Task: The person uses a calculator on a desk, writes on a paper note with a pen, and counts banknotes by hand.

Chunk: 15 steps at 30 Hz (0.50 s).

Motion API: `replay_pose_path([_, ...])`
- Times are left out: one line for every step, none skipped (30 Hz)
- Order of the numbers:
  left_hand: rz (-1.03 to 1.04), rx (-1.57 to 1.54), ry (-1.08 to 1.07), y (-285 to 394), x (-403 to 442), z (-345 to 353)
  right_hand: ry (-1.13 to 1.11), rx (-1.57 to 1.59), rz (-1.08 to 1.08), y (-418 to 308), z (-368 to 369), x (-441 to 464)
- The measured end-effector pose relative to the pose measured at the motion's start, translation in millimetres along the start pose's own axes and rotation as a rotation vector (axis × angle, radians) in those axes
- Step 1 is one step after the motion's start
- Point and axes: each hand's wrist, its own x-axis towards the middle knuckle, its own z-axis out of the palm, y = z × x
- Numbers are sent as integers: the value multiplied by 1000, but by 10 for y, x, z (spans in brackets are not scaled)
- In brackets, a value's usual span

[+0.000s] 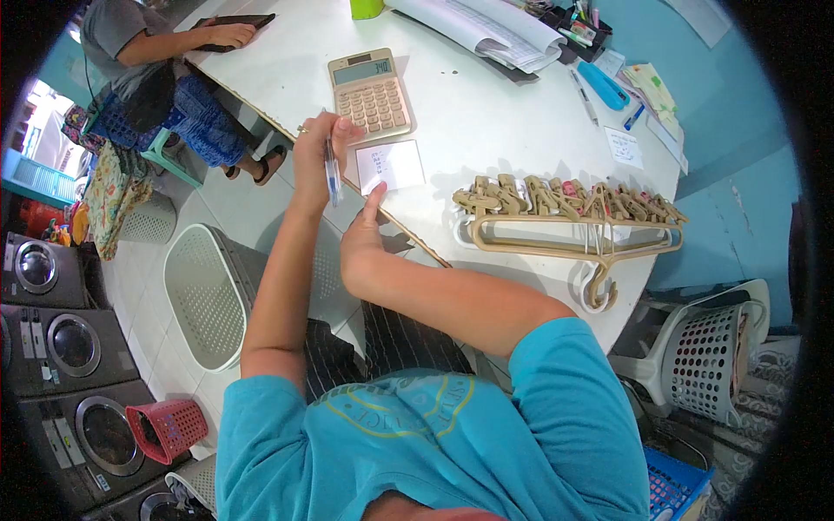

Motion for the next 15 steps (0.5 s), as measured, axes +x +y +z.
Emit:
replay_pose_path([55,58,23,-19,61,13,6,-23,5,-11,18,13])
replay_pose_path([58,56,24,-47,121,33,12,-46,11,-13,31,26])
replay_pose_path([33,63,-39,-77,170,52,12,-45,13,-15,36,36])
replay_pose_path([8,70,-103,-104,214,73,2,-55,-4,-14,38,48])
replay_pose_path([10,69,-103,-125,251,107,-8,-65,-21,-11,41,57])
replay_pose_path([17,102,-131,-121,288,149,-9,-64,-18,19,14,0])
replay_pose_path([24,136,-159,-118,324,183,0,-76,-29,51,-19,-80])
replay_pose_path([26,133,-160,-118,355,204,7,-86,-41,71,-37,-132])
replay_pose_path([51,107,-147,-123,379,225,6,-84,-38,63,-22,-121])
replay_pose_path([74,81,-135,-128,399,245,15,-106,-25,45,-1,-94])
replay_pose_path([74,79,-138,-137,418,254,25,-128,-13,36,13,-78])
replay_pose_path([39,80,-148,-148,435,253,23,-125,-13,49,0,-95])
replay_pose_path([4,82,-157,-159,441,256,23,-120,-29,66,-21,-124])
replay_pose_path([4,80,-159,-166,443,262,25,-115,-46,75,-32,-140])
replay_pose_path([9,81,-159,-163,446,265,23,-114,-46,73,-29,-136])
